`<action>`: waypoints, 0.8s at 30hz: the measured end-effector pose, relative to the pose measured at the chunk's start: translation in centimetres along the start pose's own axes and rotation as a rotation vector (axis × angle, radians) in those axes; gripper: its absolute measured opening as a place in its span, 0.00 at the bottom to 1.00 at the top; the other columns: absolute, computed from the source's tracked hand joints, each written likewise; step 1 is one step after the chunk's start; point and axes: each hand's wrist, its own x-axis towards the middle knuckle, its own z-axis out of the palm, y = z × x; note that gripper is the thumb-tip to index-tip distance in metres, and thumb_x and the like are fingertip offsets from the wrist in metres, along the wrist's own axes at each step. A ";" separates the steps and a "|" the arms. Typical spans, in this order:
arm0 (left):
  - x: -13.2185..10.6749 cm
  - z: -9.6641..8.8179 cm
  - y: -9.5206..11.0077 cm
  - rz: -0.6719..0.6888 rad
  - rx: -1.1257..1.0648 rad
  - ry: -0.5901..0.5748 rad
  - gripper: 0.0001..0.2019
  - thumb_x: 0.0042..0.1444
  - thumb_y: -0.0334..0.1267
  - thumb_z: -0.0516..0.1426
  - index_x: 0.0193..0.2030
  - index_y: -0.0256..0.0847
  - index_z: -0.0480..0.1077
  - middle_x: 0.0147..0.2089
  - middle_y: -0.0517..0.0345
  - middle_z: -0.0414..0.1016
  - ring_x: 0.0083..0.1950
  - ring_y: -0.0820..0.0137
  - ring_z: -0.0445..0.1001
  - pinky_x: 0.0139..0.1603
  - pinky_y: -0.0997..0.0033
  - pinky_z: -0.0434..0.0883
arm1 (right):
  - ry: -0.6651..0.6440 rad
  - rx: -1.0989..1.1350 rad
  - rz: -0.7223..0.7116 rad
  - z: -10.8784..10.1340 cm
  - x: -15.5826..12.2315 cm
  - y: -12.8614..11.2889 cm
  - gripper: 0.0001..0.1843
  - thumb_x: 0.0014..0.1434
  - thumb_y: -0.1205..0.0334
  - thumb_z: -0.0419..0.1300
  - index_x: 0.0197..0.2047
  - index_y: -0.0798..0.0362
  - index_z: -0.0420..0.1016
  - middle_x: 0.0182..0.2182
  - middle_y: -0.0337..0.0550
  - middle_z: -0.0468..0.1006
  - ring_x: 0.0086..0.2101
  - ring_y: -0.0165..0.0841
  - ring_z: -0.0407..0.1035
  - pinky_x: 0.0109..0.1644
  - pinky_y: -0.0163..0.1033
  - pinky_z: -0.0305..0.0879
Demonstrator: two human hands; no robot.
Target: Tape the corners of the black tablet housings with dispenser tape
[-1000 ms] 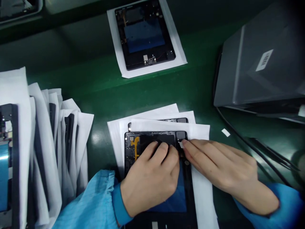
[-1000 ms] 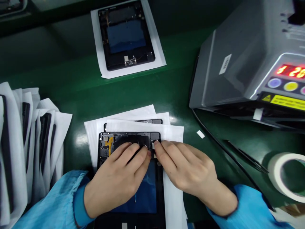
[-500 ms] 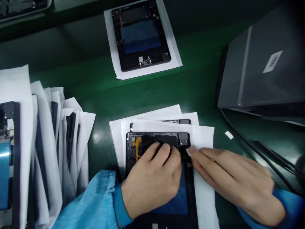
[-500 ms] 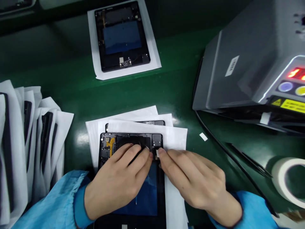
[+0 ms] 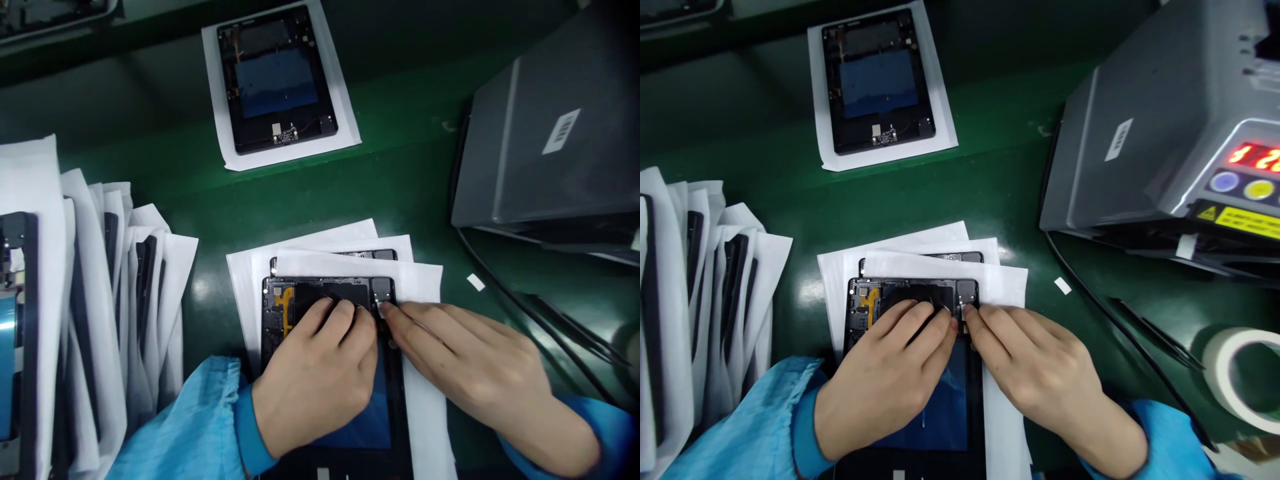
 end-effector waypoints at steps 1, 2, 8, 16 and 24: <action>0.0 0.0 0.0 -0.001 0.000 0.000 0.19 0.69 0.28 0.45 0.54 0.30 0.76 0.53 0.50 0.78 0.54 0.59 0.73 0.59 0.58 0.67 | -0.006 0.007 -0.001 -0.1 0.0 0.0 0.11 0.59 0.79 0.62 0.45 0.61 0.75 0.36 0.46 0.80 0.34 0.33 0.73 0.38 0.39 0.69; 0.0 0.0 0.0 -0.001 0.001 0.001 0.19 0.69 0.28 0.45 0.54 0.30 0.76 0.53 0.50 0.78 0.55 0.59 0.73 0.60 0.58 0.67 | -0.012 0.011 -0.001 -0.1 0.0 0.0 0.11 0.58 0.80 0.62 0.44 0.62 0.76 0.36 0.46 0.79 0.34 0.34 0.73 0.38 0.40 0.69; 0.1 -0.1 0.0 -0.003 -0.005 -0.003 0.20 0.70 0.28 0.44 0.54 0.31 0.76 0.53 0.50 0.78 0.54 0.60 0.73 0.60 0.58 0.66 | -0.035 0.000 -0.005 -0.2 0.2 -0.1 0.10 0.60 0.79 0.59 0.44 0.63 0.76 0.35 0.46 0.79 0.34 0.34 0.72 0.37 0.39 0.68; 0.0 0.1 0.2 -0.005 -0.001 -0.022 0.18 0.69 0.29 0.46 0.55 0.28 0.75 0.54 0.48 0.76 0.55 0.59 0.72 0.60 0.58 0.66 | -0.139 -0.126 -0.038 -1.1 1.1 -0.9 0.13 0.64 0.77 0.53 0.42 0.63 0.79 0.30 0.45 0.76 0.30 0.32 0.68 0.33 0.39 0.67; -0.1 -0.1 0.2 0.007 0.030 -0.054 0.17 0.69 0.30 0.48 0.58 0.27 0.72 0.55 0.46 0.75 0.57 0.58 0.72 0.60 0.57 0.67 | -0.043 -0.104 0.071 0.2 -0.4 -2.1 0.14 0.63 0.74 0.57 0.51 0.66 0.77 0.33 0.47 0.76 0.32 0.34 0.67 0.36 0.40 0.65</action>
